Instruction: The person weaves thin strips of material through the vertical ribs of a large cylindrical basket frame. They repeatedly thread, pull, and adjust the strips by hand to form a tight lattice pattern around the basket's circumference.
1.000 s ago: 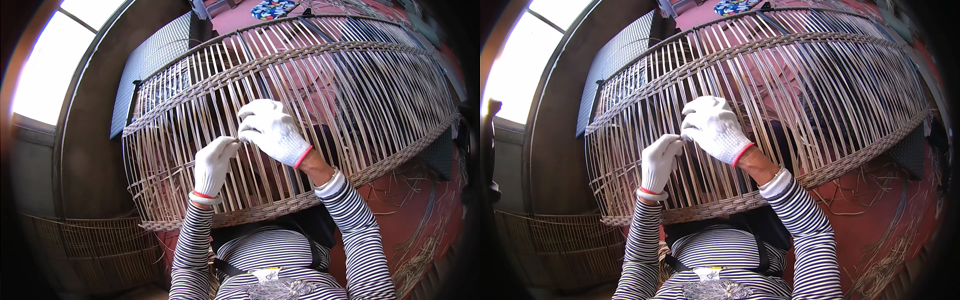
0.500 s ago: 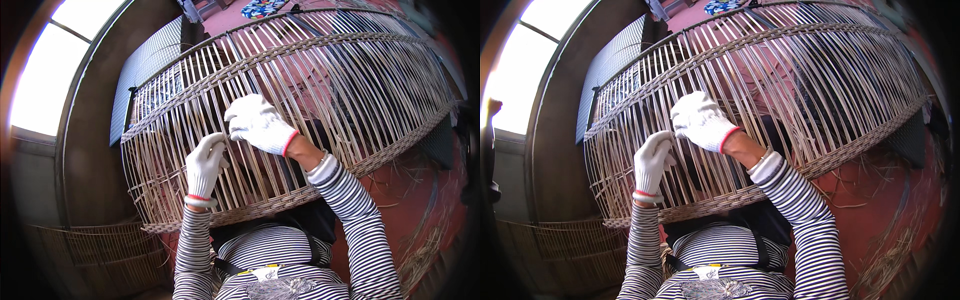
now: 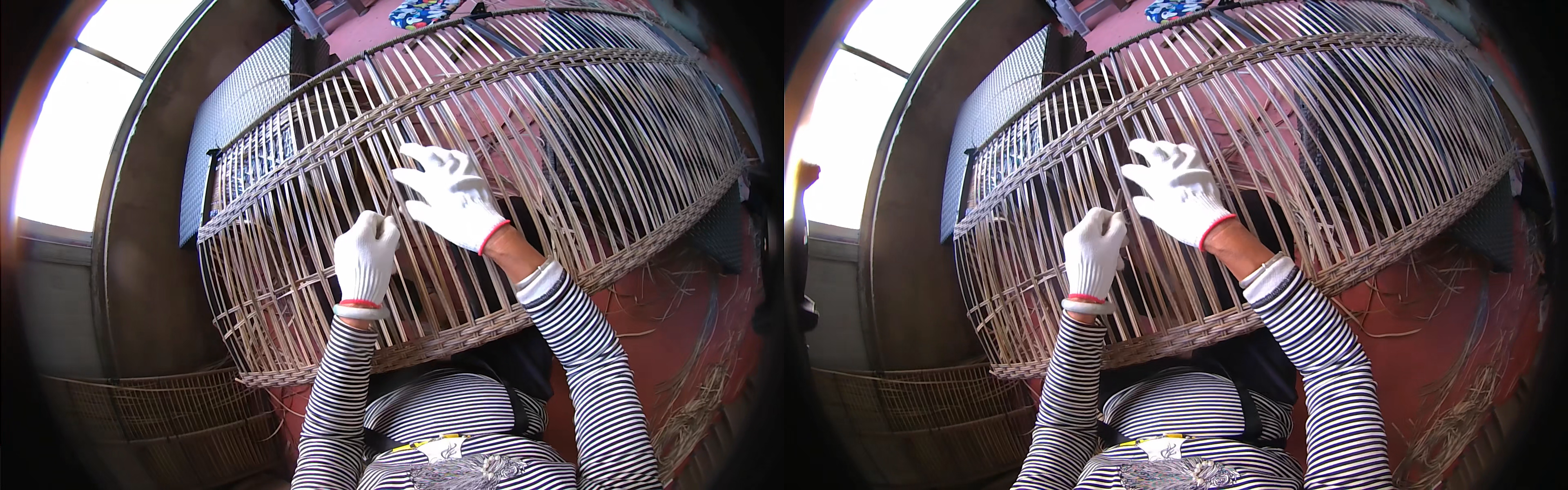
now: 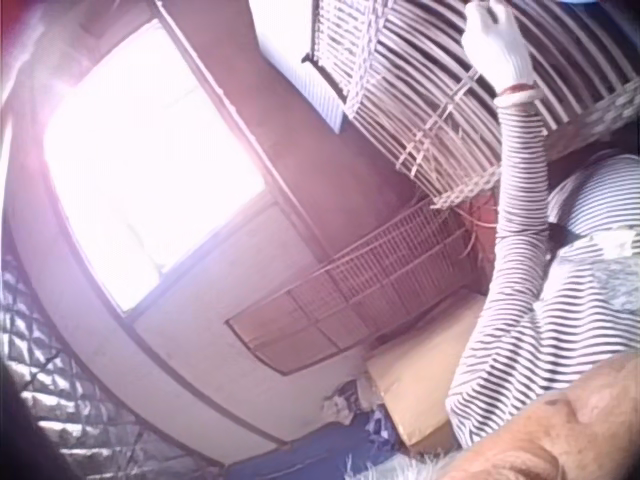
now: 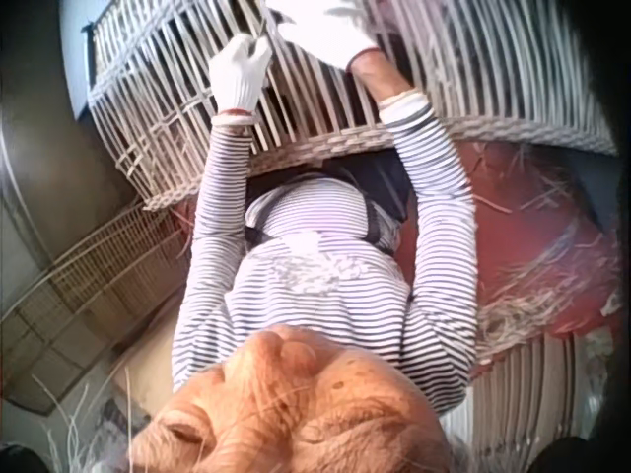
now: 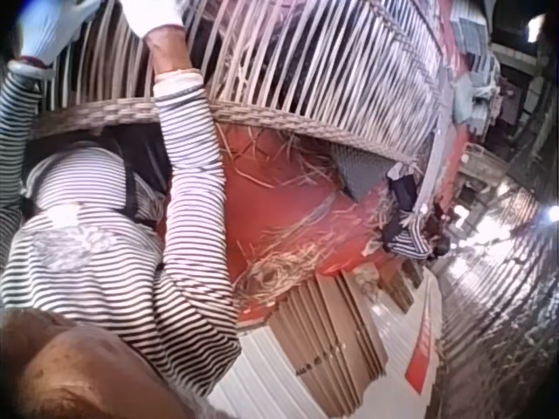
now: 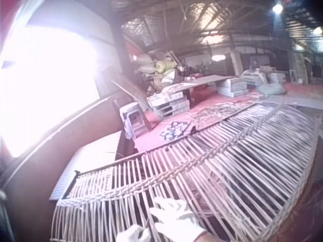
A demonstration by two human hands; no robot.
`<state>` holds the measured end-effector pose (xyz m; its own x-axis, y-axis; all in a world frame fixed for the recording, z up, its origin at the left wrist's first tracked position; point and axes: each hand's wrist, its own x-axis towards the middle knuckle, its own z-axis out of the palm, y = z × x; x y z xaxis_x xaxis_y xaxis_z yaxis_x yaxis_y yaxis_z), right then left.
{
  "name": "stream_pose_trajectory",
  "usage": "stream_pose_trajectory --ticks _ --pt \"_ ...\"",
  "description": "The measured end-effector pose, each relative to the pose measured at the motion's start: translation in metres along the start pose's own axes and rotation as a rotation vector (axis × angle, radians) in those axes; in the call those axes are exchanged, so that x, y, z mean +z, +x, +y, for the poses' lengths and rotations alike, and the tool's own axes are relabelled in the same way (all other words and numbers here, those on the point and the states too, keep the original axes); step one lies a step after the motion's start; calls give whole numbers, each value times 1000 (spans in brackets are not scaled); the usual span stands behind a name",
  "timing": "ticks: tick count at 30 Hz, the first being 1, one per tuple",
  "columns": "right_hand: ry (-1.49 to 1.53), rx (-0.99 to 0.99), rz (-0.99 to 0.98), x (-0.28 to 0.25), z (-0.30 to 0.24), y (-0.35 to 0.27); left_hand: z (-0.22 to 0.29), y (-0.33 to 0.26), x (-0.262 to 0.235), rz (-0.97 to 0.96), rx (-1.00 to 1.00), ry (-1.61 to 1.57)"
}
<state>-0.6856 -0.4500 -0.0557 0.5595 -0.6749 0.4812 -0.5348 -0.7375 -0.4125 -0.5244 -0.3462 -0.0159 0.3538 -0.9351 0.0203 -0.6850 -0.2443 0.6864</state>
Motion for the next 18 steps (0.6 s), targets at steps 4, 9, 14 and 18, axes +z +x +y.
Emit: stream_pose_trajectory --ticks 4,9,14,18 --pt "158 16 -258 -15 4 3 2 1 -10 -128 142 22" --pt "209 16 -34 -46 3 -5 14 -6 -23 86 348 268" --pt "120 -107 193 -69 17 -16 29 4 1 42 605 114" --pt "-63 3 103 -54 25 -9 28 13 24 -90 74 -165"
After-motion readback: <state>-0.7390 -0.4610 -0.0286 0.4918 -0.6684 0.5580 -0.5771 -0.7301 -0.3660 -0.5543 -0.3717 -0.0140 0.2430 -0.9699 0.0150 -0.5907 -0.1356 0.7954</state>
